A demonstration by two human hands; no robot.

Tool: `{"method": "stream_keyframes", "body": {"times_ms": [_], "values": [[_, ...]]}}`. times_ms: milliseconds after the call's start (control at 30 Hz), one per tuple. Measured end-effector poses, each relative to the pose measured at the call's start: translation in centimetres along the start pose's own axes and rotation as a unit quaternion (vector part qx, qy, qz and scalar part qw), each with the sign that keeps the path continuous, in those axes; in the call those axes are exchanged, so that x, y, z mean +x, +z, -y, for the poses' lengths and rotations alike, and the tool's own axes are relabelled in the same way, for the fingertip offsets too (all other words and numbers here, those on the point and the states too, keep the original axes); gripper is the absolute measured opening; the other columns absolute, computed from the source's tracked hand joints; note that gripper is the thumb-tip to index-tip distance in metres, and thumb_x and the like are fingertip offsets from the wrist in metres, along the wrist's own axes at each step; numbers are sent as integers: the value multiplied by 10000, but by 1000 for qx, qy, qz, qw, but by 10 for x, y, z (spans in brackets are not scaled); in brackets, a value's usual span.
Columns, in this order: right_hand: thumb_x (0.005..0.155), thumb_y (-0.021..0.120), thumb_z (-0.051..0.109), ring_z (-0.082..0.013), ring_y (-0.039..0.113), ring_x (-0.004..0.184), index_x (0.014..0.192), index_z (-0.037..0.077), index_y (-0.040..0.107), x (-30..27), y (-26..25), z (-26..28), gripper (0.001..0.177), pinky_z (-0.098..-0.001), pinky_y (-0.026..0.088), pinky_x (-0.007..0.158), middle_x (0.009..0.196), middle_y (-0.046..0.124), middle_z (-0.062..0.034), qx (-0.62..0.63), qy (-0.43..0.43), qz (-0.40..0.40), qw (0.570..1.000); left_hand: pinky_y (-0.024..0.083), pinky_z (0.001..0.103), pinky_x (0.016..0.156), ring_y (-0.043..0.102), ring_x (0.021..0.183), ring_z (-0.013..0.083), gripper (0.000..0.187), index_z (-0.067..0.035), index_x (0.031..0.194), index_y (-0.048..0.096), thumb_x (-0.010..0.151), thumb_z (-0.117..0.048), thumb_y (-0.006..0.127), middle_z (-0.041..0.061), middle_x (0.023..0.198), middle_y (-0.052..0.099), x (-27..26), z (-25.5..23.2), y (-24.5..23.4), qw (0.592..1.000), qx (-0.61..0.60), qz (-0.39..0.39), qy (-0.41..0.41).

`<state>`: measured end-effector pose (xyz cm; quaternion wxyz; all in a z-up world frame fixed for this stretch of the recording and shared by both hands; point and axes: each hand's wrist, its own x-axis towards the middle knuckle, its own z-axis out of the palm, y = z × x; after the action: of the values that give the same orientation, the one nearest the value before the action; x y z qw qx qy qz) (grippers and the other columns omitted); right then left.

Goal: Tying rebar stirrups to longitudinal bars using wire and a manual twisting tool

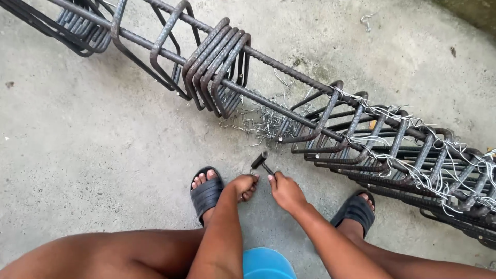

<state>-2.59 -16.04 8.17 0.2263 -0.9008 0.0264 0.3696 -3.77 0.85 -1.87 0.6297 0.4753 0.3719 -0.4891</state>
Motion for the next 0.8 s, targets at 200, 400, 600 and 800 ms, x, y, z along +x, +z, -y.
{"method": "stream_keyframes", "body": {"times_ms": [200,400,600,800], "values": [[1063,341,403,-538,709,955,1083,39,587,-5,8,4,440,-619,568,821,968,712,-339,-40,-11,9,999,362,241,343,427,416,160,418,-71,995,644,1067,-437,455,73,659,476,63,22,-14,986,159,-14,53],[1059,313,363,-524,723,951,1112,28,558,1,7,18,419,-617,570,844,973,726,-312,-107,-26,28,994,484,493,1121,626,1258,401,558,-59,1308,654,1042,-465,379,230,1276,687,105,35,-13,873,450,-99,159],[1050,356,334,-503,737,924,1122,24,562,2,27,37,379,-610,580,820,940,735,-283,-147,-53,37,987,497,504,1118,620,1245,396,488,-37,1244,678,977,-299,363,231,1256,691,51,35,-15,853,467,-98,212],[1042,379,389,-539,716,956,1151,44,579,-8,8,38,413,-638,564,829,978,732,-310,-72,-24,-21,997,519,447,846,618,1093,338,480,-89,1175,723,913,-410,481,203,1149,682,49,18,-17,938,310,-64,141]]}}
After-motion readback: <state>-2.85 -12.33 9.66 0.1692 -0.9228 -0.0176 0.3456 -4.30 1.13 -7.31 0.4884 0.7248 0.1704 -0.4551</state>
